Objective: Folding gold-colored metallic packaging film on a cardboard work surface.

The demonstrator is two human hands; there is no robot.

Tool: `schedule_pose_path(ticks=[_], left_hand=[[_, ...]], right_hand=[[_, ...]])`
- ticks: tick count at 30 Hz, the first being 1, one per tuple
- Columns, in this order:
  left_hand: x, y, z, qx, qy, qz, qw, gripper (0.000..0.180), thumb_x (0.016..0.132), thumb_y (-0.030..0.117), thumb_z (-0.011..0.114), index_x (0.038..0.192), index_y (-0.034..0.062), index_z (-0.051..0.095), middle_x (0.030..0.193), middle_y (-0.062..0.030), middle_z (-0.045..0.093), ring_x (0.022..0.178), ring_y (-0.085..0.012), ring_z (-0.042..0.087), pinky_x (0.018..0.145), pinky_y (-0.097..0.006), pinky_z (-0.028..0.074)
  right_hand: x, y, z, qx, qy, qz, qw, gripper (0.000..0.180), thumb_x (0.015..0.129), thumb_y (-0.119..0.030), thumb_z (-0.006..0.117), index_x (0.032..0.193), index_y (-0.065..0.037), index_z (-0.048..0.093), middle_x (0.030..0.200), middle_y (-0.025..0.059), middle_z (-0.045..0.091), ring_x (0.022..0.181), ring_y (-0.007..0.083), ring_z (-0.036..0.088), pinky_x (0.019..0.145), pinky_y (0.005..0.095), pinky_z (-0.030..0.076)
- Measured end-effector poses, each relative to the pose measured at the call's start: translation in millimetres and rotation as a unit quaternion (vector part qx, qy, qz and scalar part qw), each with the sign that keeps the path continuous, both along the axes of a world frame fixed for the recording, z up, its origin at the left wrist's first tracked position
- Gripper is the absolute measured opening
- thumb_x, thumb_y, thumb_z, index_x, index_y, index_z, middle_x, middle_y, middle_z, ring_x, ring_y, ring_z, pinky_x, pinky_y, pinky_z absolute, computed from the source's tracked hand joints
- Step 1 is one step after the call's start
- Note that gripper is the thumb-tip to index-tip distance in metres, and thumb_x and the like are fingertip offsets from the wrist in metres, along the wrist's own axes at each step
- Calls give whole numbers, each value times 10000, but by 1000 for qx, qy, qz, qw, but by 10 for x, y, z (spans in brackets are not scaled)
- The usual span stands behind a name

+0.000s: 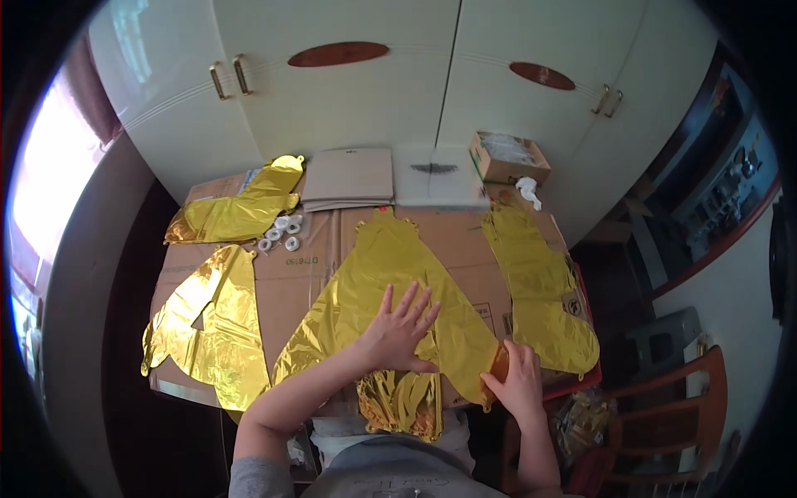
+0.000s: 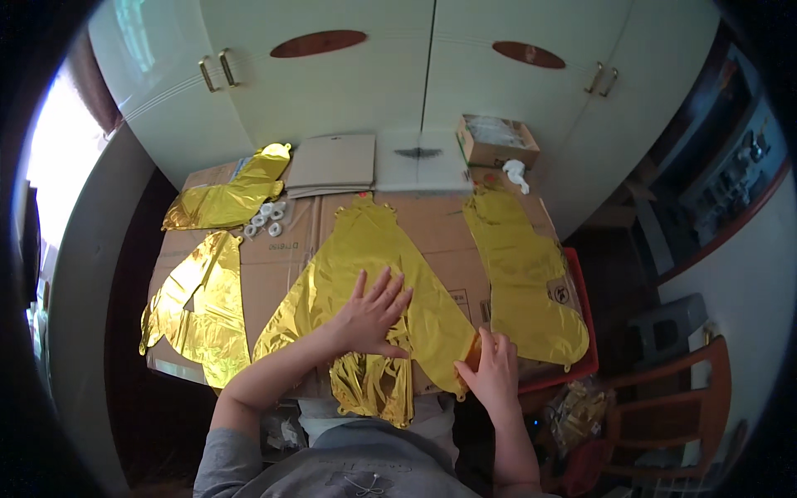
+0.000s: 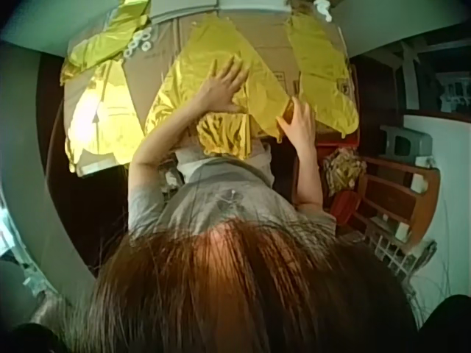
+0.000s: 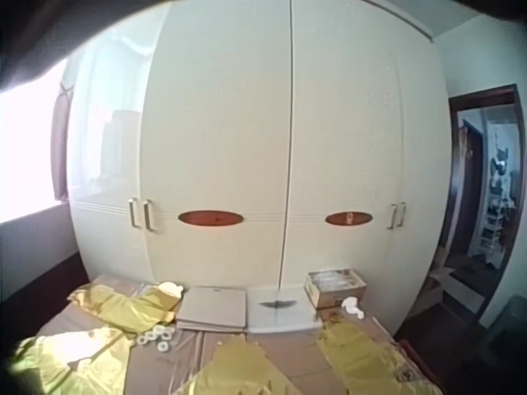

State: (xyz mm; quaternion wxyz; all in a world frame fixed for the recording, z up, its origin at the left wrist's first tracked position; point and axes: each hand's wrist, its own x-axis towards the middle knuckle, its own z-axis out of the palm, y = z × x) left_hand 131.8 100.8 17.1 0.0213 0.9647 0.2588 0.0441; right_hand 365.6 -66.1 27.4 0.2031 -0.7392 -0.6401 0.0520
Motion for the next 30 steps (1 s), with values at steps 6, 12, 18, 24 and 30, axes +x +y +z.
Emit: schedule_pose_path(ticks=[6, 12, 18, 24, 30], left_hand=[[-109, -38, -54, -20, 19, -3, 1000, 1132, 704, 859, 490, 1534, 121, 271, 1569, -219, 247, 1461, -450, 166, 1084, -742, 114], [-153, -22, -119, -21, 13, 5, 1000, 1155, 701, 862, 487, 1528, 86, 271, 1573, -201, 251, 1460, -442, 175, 1096, -732, 101], [-162, -15, -125, -14, 5, 3, 1000, 1173, 701, 867, 479, 1513, 42, 291, 1565, -198, 274, 1460, -422, 197, 1110, -711, 104], [-166, -13, -132, -13, -4, 2, 1000, 1176, 690, 859, 506, 1504, 35, 303, 1556, -206, 287, 1453, -424, 213, 1105, -709, 124], [-188, -15, -112, -11, -7, 5, 1000, 1181, 683, 856, 523, 1499, 30, 308, 1554, -214, 285, 1447, -439, 214, 1108, -703, 121]], right_hand=[[50, 12, -100, -18, 60, -25, 998, 751, 720, -290, 829, 1311, -18, 453, 1112, 191, 544, 956, 371, 588, 869, 469, 484], [69, 72, 3, -109, 128, -51, 984, 590, 707, -268, 836, 1154, -14, 546, 961, 125, 577, 882, 312, 562, 776, 416, 485], [59, 51, -134, -10, 34, 0, 999, 361, 740, -207, 795, 936, -18, 557, 901, 127, 570, 882, 312, 554, 848, 425, 448], [25, -26, -45, -73, 366, -25, 928, 330, 833, -26, 670, 1091, -14, 465, 1029, 112, 567, 965, 186, 570, 812, 331, 457], [-202, 18, 14, 30, 480, 32, 876, 576, 849, 70, 602, 1358, -4, 342, 1233, 173, 544, 1117, 187, 549, 957, 314, 434]])
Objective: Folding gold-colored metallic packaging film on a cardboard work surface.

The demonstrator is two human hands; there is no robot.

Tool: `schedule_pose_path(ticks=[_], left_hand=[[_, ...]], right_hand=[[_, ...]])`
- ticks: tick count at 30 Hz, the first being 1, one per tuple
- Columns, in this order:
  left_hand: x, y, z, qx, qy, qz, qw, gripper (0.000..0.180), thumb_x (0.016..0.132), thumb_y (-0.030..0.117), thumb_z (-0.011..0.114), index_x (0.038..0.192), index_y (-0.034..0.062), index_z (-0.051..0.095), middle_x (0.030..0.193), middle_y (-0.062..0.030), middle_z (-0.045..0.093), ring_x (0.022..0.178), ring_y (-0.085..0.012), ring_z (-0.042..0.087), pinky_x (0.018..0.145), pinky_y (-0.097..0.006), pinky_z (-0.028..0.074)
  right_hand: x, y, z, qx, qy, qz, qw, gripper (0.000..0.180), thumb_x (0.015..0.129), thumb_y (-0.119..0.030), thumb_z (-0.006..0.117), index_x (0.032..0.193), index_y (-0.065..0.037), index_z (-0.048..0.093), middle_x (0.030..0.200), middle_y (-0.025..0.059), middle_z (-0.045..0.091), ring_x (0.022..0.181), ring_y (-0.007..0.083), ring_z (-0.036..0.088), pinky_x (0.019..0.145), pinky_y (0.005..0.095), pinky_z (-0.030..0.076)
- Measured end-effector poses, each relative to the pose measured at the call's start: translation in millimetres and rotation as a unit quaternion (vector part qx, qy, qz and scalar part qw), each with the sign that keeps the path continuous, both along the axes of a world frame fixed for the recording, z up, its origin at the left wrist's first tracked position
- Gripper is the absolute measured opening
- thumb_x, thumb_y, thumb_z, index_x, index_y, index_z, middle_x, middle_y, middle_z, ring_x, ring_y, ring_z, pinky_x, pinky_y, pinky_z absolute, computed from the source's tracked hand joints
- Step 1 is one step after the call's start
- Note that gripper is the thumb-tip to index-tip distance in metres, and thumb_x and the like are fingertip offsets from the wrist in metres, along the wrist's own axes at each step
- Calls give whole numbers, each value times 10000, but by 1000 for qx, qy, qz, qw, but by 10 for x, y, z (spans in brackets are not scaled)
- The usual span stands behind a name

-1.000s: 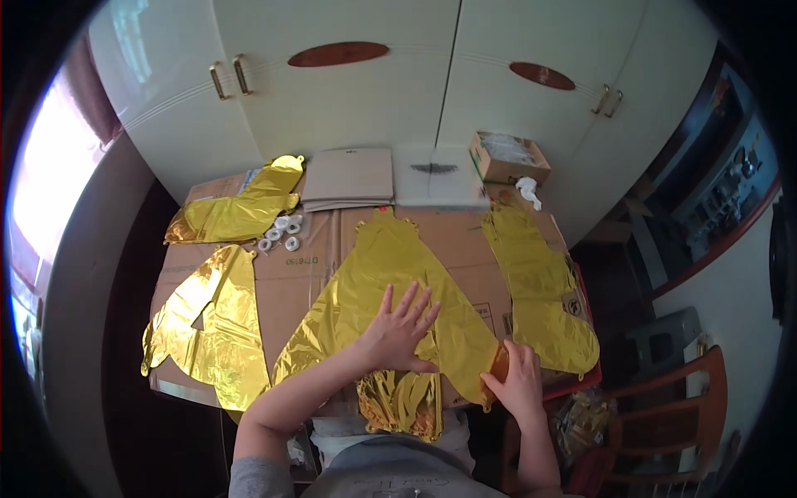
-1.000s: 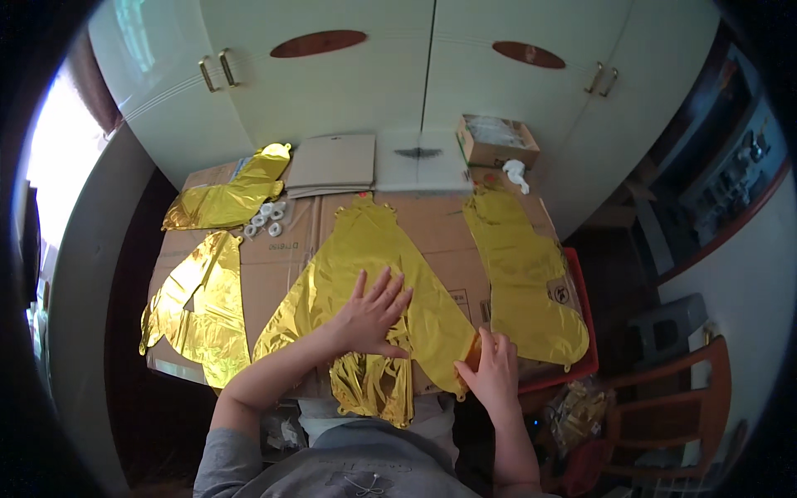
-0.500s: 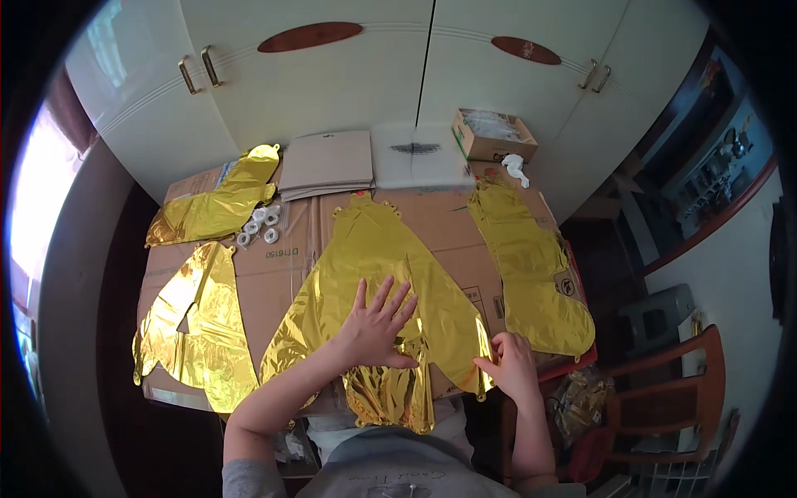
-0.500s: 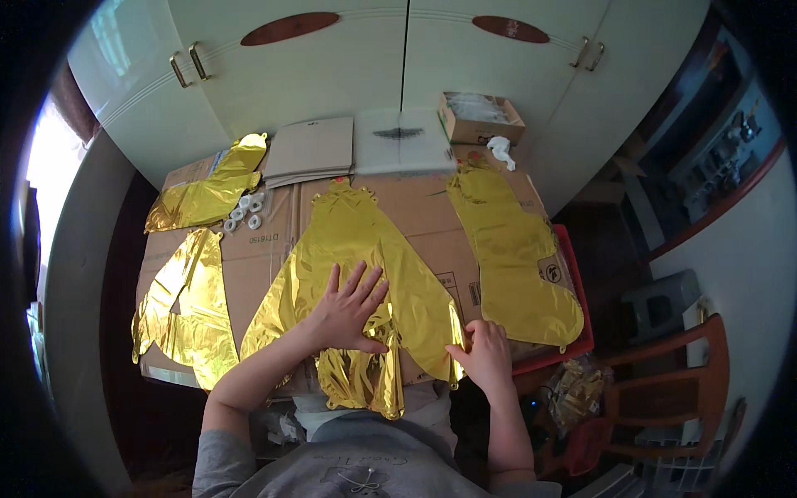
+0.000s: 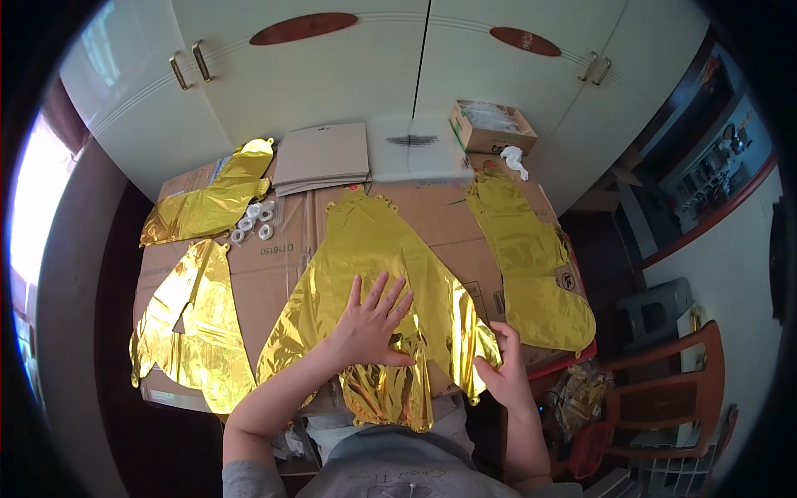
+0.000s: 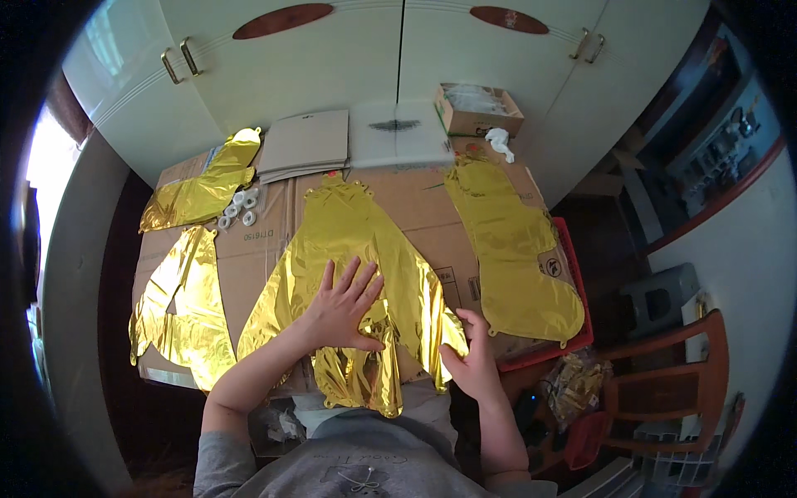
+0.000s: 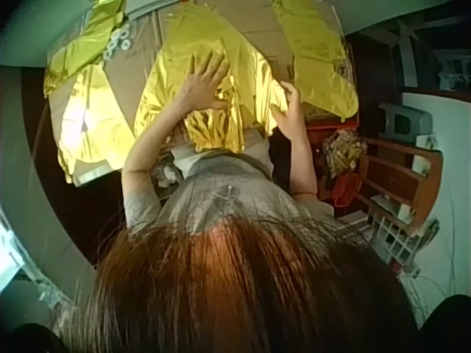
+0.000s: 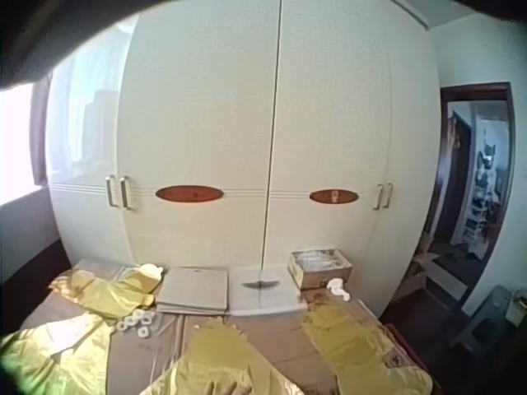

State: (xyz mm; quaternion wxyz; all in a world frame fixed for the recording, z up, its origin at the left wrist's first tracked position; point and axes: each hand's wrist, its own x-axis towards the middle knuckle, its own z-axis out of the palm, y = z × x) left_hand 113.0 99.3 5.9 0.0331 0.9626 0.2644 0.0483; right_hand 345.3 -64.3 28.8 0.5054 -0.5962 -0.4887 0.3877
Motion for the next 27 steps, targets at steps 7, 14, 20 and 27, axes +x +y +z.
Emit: schedule_pose_path(ticks=[7, 14, 20, 27], left_hand=[[-37, 2, 1, -3, 0, 0, 1000, 1181, 680, 855, 533, 1496, 31, 309, 1552, -220, 283, 1443, -447, 218, 1109, -700, 119], [-60, 12, -6, 2, 9, -1, 1000, 1166, 697, 864, 494, 1500, 37, 313, 1554, -205, 290, 1450, -430, 211, 1111, -702, 115], [-97, 6, 32, -2, 1, -1, 1000, 1164, 686, 843, 541, 1489, 29, 321, 1546, -217, 295, 1438, -442, 233, 1113, -689, 128], [-116, 16, 23, -4, -13, -1, 1000, 1156, 678, 829, 564, 1482, 31, 335, 1540, -216, 306, 1437, -436, 239, 1112, -688, 135]], right_hand=[[-90, 18, -1, 9, -10, -24, 1000, 544, 868, 85, 575, 1359, -2, 358, 1267, 168, 544, 1123, 183, 557, 954, 303, 437], [-141, 0, 17, 36, 22, -50, 998, 490, 874, 71, 603, 1318, 5, 405, 1171, 141, 576, 1013, 154, 608, 849, 274, 498], [-325, 41, 88, 57, 38, -47, 997, 432, 873, 47, 636, 1267, 19, 461, 1102, 110, 598, 930, 122, 617, 792, 257, 521], [-376, 66, 17, 43, -21, -58, 997, 356, 856, -8, 685, 1174, 18, 526, 982, 97, 632, 844, 120, 635, 731, 263, 519]])
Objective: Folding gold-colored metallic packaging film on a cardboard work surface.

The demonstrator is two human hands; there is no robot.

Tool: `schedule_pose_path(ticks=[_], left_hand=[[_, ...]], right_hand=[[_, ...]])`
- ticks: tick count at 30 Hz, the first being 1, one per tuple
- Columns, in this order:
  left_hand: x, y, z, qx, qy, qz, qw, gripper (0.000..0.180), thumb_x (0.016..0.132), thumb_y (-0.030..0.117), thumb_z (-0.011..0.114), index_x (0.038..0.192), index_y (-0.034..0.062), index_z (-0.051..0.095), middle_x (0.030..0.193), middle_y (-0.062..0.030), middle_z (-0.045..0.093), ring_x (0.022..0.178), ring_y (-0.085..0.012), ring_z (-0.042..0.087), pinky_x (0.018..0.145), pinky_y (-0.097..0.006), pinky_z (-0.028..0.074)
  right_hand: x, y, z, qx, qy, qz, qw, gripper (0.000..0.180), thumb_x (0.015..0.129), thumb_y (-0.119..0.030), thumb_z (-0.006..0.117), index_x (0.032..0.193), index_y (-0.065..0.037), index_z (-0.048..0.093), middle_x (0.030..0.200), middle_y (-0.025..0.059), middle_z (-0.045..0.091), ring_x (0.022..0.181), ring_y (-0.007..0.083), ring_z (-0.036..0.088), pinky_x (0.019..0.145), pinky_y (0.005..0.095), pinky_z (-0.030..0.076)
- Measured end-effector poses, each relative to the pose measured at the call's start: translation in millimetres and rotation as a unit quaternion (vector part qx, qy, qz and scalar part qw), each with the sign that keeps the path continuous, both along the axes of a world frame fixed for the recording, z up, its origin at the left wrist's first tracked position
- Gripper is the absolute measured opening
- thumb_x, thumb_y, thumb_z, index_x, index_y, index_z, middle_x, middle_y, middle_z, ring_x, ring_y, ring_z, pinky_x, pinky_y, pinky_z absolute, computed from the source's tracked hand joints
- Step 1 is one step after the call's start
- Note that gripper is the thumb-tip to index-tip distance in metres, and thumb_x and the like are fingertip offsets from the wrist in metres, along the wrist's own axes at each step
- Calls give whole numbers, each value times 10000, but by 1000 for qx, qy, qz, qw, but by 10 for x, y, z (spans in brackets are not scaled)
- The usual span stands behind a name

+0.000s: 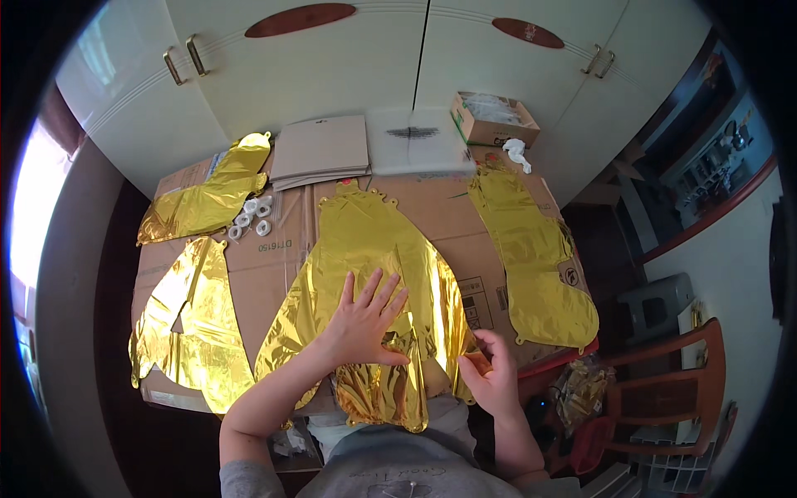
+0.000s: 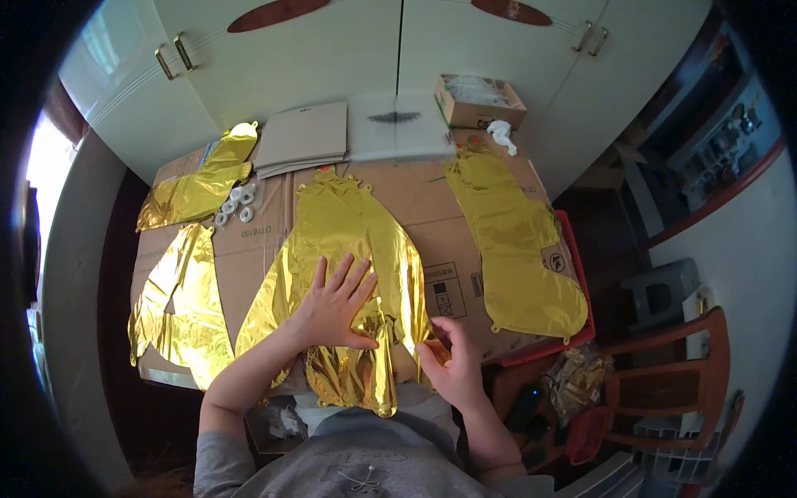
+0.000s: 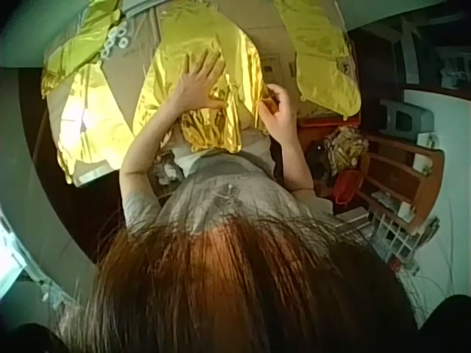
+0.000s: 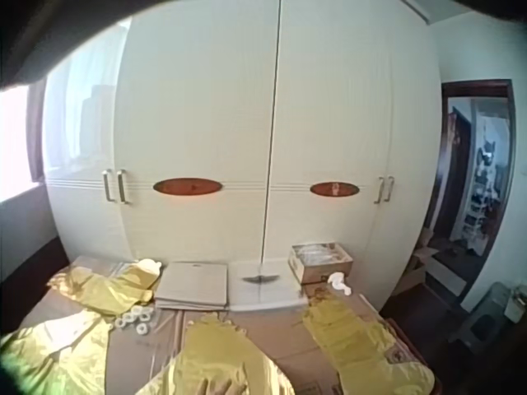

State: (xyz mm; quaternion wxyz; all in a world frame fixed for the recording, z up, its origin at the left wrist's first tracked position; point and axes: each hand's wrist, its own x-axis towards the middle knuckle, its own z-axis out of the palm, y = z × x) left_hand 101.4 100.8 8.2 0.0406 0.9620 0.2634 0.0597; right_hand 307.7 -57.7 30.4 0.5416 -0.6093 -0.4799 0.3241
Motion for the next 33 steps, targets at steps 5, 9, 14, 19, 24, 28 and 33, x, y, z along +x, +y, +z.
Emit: schedule_pose_path(ticks=[5, 9, 14, 19, 24, 28, 33], left_hand=[[-27, -1, 18, -5, 3, -1, 1000, 1157, 673, 823, 577, 1482, 31, 337, 1539, -213, 310, 1438, -433, 238, 1109, -690, 141], [-74, 0, 24, -5, 11, -3, 1000, 1167, 666, 829, 578, 1483, 32, 335, 1539, -211, 310, 1440, -431, 236, 1105, -697, 143], [-109, -11, 9, -2, 18, 2, 1000, 1184, 659, 845, 564, 1488, 34, 326, 1543, -209, 304, 1443, -430, 230, 1102, -704, 137], [-67, -17, 67, -32, 18, 6, 999, 1086, 723, 726, 628, 1498, 36, 308, 1549, -210, 294, 1453, -430, 206, 1118, -687, 127], [-176, 118, 92, -6, -27, 19, 999, 679, 843, 330, 646, 1425, 47, 440, 1544, -195, 310, 1457, -413, 214, 1152, -612, 173], [-165, 69, 395, -160, -236, 103, 953, 255, 904, 159, 583, 1088, 6, 670, 1268, -181, 554, 1228, -380, 450, 1050, -472, 359], [-165, 146, 344, -300, -177, 194, 917, 182, 835, 148, 703, 789, -14, 635, 888, -124, 587, 927, -282, 539, 800, -376, 454]], right_hand=[[10, -24, -45, -5, -114, 22, 993, 316, 867, 36, 662, 1138, 24, 500, 941, 62, 629, 810, 58, 611, 704, 206, 492], [-20, 17, 11, -11, -77, -5, 997, 277, 847, -25, 701, 1076, 14, 551, 865, 88, 641, 746, 130, 644, 654, 256, 506], [-72, 20, 29, -3, -88, 0, 996, 256, 831, -53, 718, 1042, 3, 583, 836, 120, 638, 702, 187, 667, 615, 285, 520], [-390, 120, 267, 24, -152, 54, 987, 188, 837, -57, 710, 990, -23, 605, 825, 114, 628, 679, 213, 664, 603, 314, 529], [-699, 194, 219, 83, -280, 119, 949, 178, 835, -88, 712, 983, -57, 617, 838, 82, 621, 745, 260, 663, 647, 330, 539], [-870, 256, 125, 77, -325, 128, 934, 189, 846, -97, 697, 1009, -76, 606, 853, 57, 607, 753, 242, 659, 647, 323, 533], [-994, 337, 24, 95, -351, 151, 919, 146, 829, -102, 630, 963, -68, 584, 866, 58, 595, 726, 204, 657, 613, 299, 544]])
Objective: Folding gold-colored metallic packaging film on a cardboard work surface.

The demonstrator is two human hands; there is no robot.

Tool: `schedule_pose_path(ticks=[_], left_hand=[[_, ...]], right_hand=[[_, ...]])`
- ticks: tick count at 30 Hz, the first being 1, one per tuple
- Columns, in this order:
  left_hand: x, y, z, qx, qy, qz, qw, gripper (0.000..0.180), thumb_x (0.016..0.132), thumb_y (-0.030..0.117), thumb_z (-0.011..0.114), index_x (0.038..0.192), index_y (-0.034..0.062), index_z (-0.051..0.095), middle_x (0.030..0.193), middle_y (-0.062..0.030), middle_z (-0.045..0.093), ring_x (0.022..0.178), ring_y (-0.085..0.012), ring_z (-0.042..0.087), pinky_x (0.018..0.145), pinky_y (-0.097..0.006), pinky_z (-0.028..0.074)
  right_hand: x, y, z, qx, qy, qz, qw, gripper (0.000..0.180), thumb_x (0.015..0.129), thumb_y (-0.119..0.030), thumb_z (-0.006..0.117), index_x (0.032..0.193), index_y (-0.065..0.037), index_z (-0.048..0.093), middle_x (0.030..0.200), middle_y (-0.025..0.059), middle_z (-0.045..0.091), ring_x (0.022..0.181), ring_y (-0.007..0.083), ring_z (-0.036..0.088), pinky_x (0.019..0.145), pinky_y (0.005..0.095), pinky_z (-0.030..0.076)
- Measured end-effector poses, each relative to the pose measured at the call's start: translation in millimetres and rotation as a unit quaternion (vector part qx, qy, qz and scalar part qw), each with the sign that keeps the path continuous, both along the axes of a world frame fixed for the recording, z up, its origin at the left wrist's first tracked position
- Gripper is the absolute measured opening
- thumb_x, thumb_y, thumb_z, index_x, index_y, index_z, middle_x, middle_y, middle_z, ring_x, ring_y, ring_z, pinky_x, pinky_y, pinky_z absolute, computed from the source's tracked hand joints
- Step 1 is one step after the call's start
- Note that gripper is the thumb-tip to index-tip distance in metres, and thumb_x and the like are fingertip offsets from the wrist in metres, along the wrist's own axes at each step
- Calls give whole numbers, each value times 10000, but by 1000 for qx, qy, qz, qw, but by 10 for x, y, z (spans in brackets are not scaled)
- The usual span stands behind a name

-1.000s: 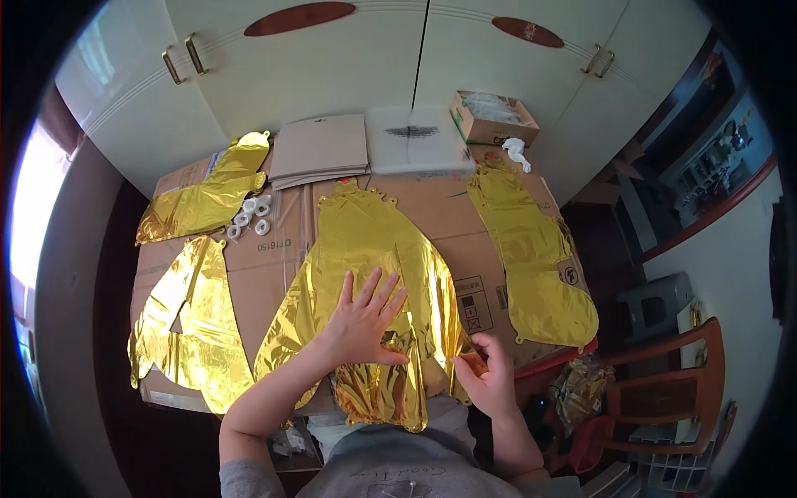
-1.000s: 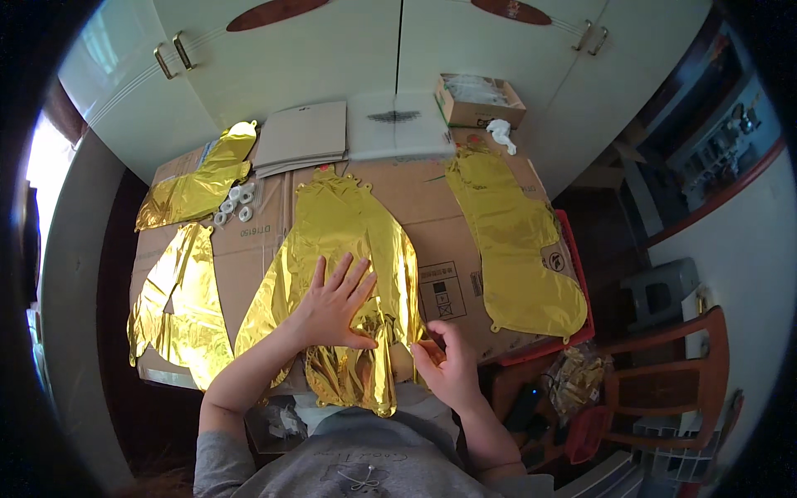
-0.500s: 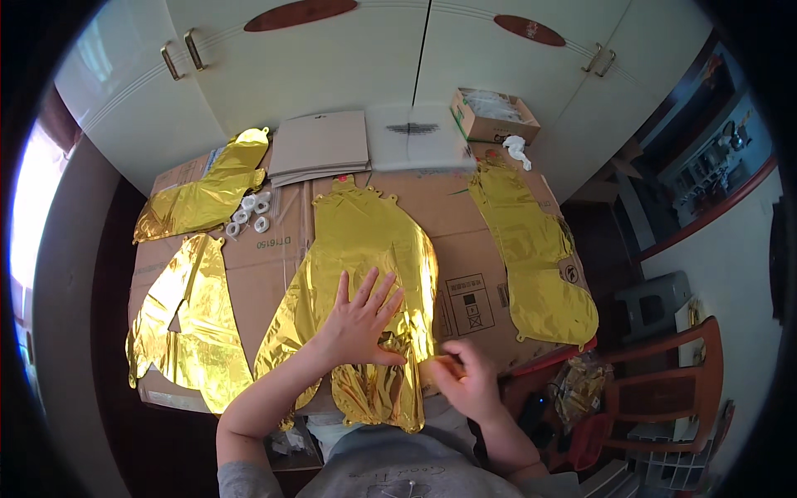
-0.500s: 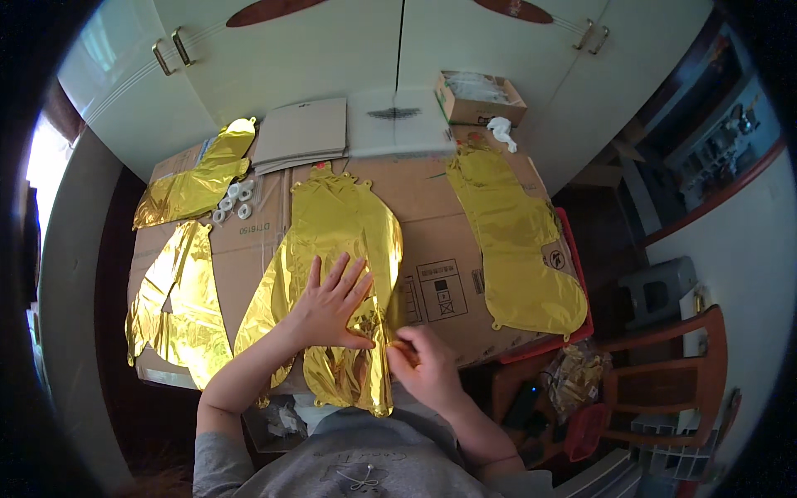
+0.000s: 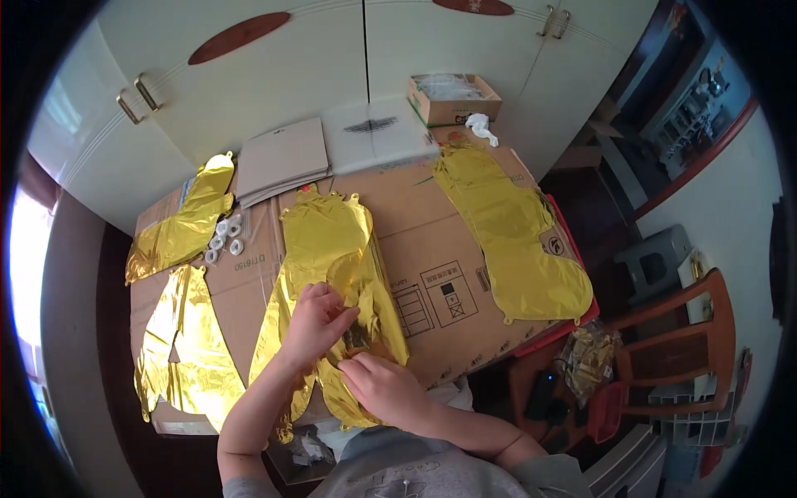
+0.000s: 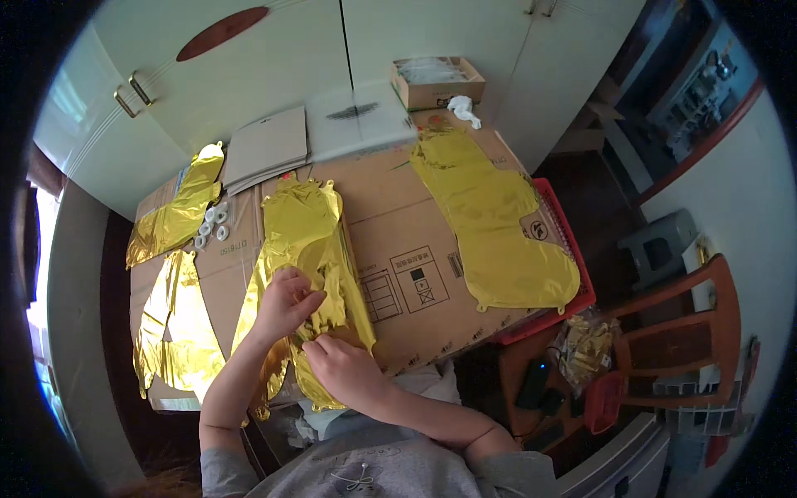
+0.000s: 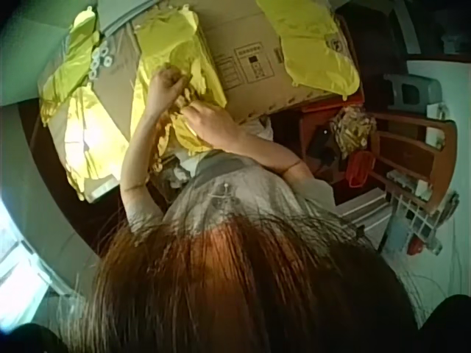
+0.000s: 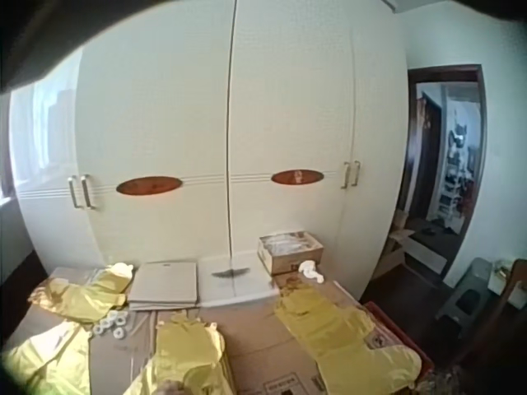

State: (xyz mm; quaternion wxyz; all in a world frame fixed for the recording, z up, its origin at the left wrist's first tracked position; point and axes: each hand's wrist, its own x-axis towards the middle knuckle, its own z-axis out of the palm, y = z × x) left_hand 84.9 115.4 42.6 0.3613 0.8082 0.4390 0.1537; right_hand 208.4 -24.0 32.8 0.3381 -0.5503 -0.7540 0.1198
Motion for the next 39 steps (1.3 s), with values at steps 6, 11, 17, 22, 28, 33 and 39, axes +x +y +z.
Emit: schedule_pose_path(ticks=[6, 11, 17, 22, 28, 33, 39], left_hand=[[-3, 8, -192, 88, -23, -12, 996, 257, 759, 210, 769, 714, 0, 626, 834, -103, 596, 848, -300, 538, 778, -392, 468], [6, 1, -162, 99, -2, -16, 995, 283, 733, 232, 789, 697, 8, 621, 831, -97, 592, 850, -292, 537, 778, -388, 469], [1, 14, -199, 119, 7, -25, 993, 274, 707, 215, 793, 678, 16, 607, 854, -93, 584, 856, -288, 529, 779, -381, 470], [-24, 37, -246, 131, 9, -36, 991, 228, 675, 179, 779, 672, 28, 607, 871, -95, 584, 862, -291, 529, 784, -382, 471], [-16, 33, -248, 153, -5, -53, 987, 231, 670, 186, 772, 651, 45, 589, 932, -88, 577, 906, -289, 522, 810, -393, 457], [-24, 46, -257, 139, 2, -58, 989, 247, 673, 194, 767, 638, 60, 563, 974, -72, 565, 945, -285, 515, 832, -403, 432], [-26, 54, -272, 138, 7, -55, 989, 244, 684, 199, 751, 637, 61, 555, 976, -67, 565, 946, -283, 515, 834, -409, 427]], right_hand=[[592, 19, -107, 52, 22, 6, 998, 289, 822, -128, 666, 1099, -48, 645, 1068, 66, 666, 974, 210, 652, 828, 334, 530], [1034, 125, -176, 53, -77, 46, 995, 262, 848, -112, 622, 1099, -113, 695, 1155, -3, 668, 1132, 196, 588, 935, 371, 446], [1124, 115, -304, 45, -110, 90, 989, 275, 860, -112, 590, 1109, -138, 703, 1214, -28, 658, 1196, 180, 556, 975, 374, 409], [1124, 87, -338, 45, -98, 85, 991, 255, 857, -111, 594, 1083, -131, 711, 1208, -12, 663, 1185, 176, 568, 972, 366, 410], [1133, 58, -335, 50, -95, 87, 990, 230, 857, -109, 600, 1055, -123, 715, 1150, 3, 686, 1161, 167, 587, 970, 352, 409], [1139, 36, -340, 46, -93, 91, 990, 224, 861, -108, 593, 1046, -117, 719, 1136, 8, 696, 1152, 164, 604, 974, 346, 409], [1112, -29, -312, 56, -92, 83, 991, 232, 841, -73, 607, 1032, -112, 733, 1114, 16, 714, 1117, 169, 640, 934, 349, 444]])
